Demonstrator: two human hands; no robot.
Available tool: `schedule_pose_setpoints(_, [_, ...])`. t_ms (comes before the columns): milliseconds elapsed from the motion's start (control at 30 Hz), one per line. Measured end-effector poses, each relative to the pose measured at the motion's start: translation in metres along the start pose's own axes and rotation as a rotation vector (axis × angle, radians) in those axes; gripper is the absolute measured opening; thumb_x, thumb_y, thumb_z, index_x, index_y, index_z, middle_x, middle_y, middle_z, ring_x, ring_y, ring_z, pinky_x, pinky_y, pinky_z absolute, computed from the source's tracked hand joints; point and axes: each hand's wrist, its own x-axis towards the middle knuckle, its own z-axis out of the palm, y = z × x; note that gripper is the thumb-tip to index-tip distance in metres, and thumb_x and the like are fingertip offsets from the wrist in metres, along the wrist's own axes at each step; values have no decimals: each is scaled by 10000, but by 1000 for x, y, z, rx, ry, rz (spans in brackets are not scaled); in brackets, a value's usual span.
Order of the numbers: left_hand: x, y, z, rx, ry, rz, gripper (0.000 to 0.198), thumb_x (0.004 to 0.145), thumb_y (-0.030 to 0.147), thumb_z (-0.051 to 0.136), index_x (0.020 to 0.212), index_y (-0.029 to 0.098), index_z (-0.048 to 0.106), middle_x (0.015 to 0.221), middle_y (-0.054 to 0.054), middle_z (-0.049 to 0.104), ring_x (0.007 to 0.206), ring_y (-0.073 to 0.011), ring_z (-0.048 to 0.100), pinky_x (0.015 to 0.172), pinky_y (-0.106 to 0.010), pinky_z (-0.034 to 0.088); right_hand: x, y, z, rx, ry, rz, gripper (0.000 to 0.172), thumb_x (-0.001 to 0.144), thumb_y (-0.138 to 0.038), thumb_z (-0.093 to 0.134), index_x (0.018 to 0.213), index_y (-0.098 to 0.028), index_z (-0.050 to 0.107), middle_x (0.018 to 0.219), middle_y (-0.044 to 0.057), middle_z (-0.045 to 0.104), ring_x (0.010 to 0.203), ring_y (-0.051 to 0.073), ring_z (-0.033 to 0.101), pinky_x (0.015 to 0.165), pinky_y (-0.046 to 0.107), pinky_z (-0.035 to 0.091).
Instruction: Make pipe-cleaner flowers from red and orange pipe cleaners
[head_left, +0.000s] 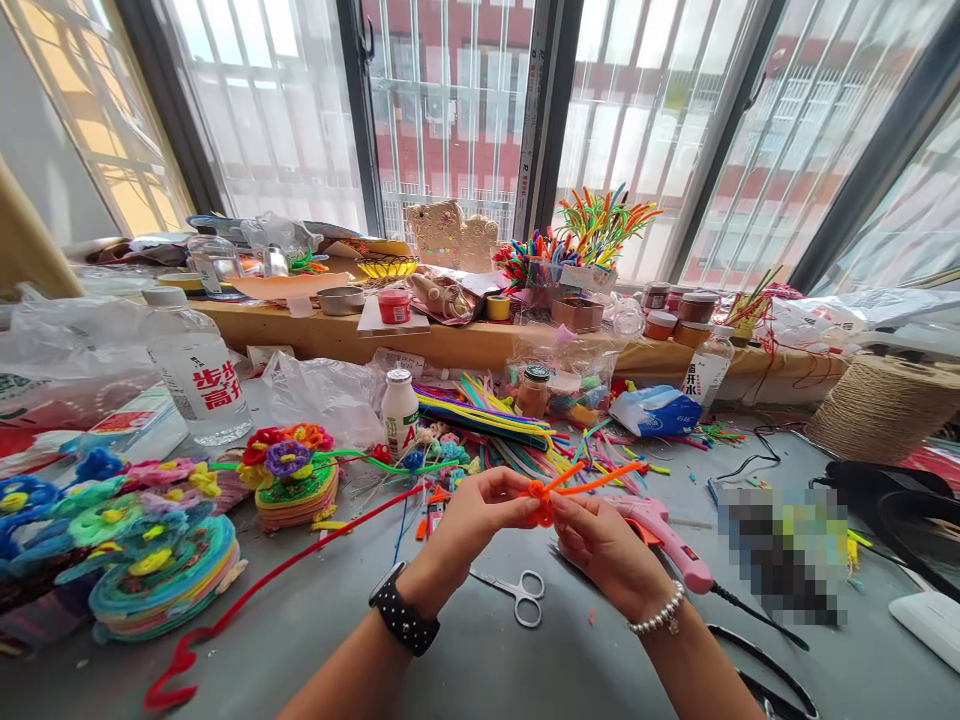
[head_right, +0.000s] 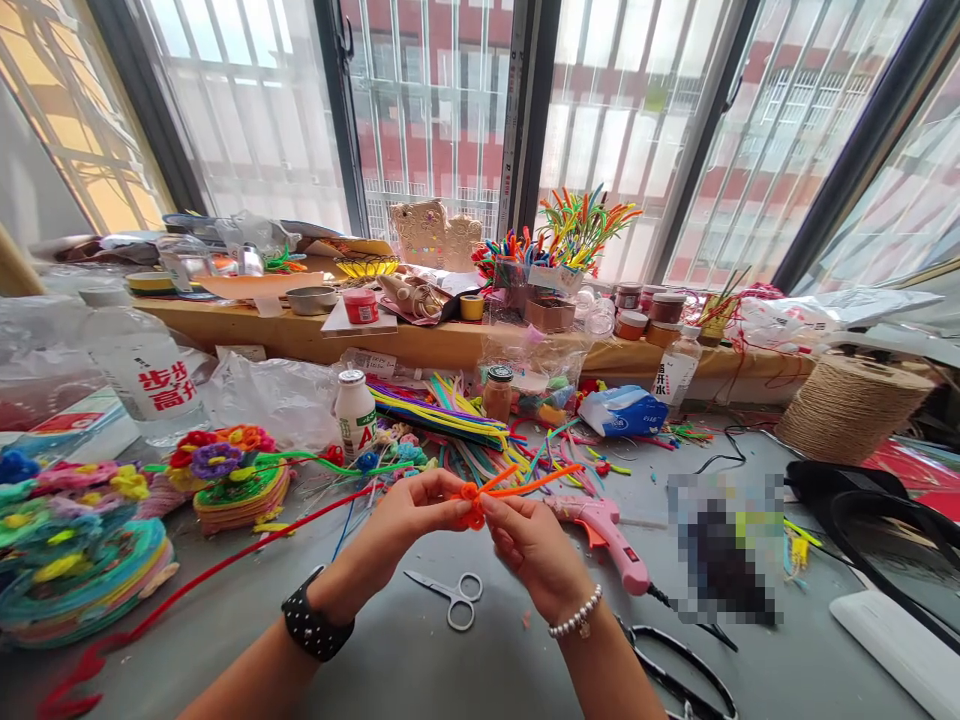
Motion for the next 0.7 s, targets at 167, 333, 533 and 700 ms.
schedule_pose_setpoints(167, [1,-1,-2,-91,-10,-17,182,585,240,674,705,124,603,696,-26,632,670,-137,573,643,-250,436,1,3,3,232,-24,59,87,616,-215,671,608,-137,633,501,-55,372,432,43,206,382,179,208])
schedule_pose_setpoints(333, [2,-3,-2,-165,-14,-30,165,586,218,675,701,123,606,700,-22,622,667,-124,560,650,-244,428,3,9,7,351,-58,71,120,581,-218,698,656,-141,645,520,-55,399,429,36,218,376,164,234])
schedule_pose_setpoints(533, [1,-1,-2,-184,-22,-45,189,597,217,668,747,125,600,745,-31,615,708,-132,566,677,-253,432,1,5,8,303,-27,53,111,588,-228,690,645,-145,644,525,-57,412,436,28,241,400,158,232])
schedule_pose_setpoints(700, [0,4,-4,-74,-104,-93,245,611,257,653,808,126,589,783,-47,622,756,-166,584,715,-293,434,-3,-4,6,-72,66,-64,162,627,-298,648,592,-145,608,506,-57,369,458,51,238,433,200,201])
